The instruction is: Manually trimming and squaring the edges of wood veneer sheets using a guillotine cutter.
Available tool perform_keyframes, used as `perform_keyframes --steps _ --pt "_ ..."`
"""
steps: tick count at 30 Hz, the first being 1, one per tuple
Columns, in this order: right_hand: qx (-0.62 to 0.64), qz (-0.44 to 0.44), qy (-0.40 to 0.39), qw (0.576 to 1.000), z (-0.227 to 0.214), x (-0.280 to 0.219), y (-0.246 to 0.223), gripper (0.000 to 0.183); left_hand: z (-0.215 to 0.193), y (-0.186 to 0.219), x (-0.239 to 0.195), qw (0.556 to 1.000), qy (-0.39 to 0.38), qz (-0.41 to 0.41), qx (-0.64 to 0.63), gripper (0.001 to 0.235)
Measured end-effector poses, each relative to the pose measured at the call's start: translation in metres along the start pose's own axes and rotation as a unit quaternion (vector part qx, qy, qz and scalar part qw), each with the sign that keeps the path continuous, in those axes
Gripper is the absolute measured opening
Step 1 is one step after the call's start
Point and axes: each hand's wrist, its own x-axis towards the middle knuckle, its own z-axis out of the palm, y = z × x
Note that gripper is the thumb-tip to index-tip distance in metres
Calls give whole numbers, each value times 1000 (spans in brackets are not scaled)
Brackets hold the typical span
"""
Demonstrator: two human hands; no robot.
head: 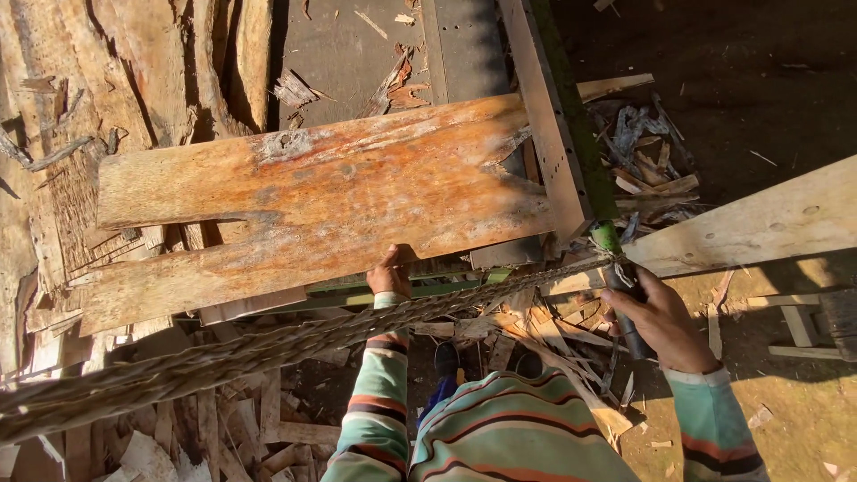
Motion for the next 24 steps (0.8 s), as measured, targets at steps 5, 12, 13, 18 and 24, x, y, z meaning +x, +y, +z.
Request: perform_keyframes --steps 5,12,13,18,24 --pt "-78 0 -9 997 15 1 -16 42 62 41 -38 975 -29 -73 -206 20" --pt "-167 54 43 984 34 15 4 53 83 -19 32 990 56 -89 -97 35" --pt "-167 56 45 983 35 23 20 53 86 -21 31 990 55 -92 -96 35" --pt "-269 -45 75 959 37 52 81 67 101 11 -12 969 -5 -101 -225 34" --pt "-268 -47 76 959 40 48 68 63 104 12 -16 971 22 -99 -215 31"
